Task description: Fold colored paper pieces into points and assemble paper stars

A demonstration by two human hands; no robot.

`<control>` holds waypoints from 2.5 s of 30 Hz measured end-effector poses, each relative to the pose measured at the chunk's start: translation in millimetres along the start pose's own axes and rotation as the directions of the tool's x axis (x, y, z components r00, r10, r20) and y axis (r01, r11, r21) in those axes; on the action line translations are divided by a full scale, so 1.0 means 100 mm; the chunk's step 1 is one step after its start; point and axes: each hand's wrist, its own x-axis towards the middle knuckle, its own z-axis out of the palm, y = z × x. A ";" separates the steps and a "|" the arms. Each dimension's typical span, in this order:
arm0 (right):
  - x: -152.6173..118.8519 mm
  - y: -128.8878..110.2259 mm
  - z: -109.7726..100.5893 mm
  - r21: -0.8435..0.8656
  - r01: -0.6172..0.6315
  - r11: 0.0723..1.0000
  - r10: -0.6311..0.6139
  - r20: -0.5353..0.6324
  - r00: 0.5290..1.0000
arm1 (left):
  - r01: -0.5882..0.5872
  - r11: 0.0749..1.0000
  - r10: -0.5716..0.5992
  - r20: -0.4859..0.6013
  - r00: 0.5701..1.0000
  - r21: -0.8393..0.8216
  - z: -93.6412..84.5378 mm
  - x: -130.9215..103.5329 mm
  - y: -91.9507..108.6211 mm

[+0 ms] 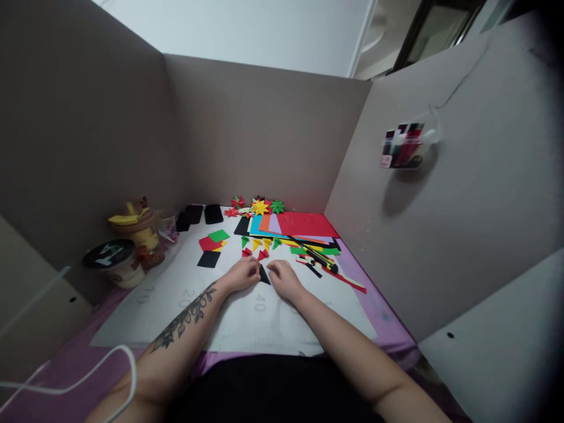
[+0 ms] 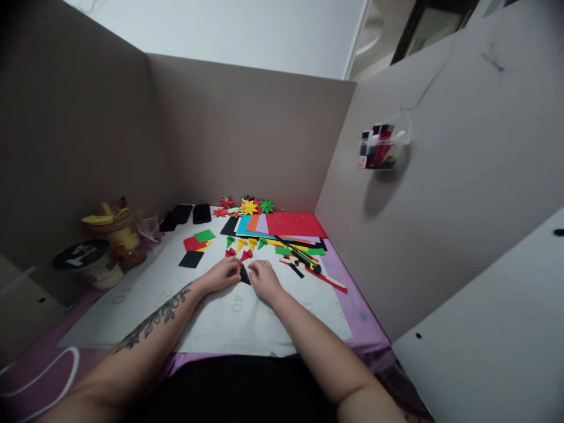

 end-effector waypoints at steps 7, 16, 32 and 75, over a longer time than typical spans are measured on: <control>0.00 -0.09 -0.05 0.042 -0.035 0.999 0.037 -0.040 0.999 | 0.130 0.955 -0.174 -0.150 0.973 -0.265 0.04 -0.01 0.06; 0.00 -0.16 -0.05 0.122 -0.030 0.992 0.035 -0.041 0.999 | 0.187 0.773 -0.293 -0.080 0.953 -0.606 0.10 0.01 0.20; 0.10 0.11 -0.11 0.396 -0.251 0.883 0.309 -0.090 0.947 | 0.219 0.716 -0.506 -0.276 0.817 -0.662 -0.01 0.03 0.13; 0.05 -0.21 -0.15 0.723 -0.258 0.641 0.175 0.189 0.966 | -0.197 0.975 0.133 -0.442 0.887 -0.100 0.03 -0.08 0.16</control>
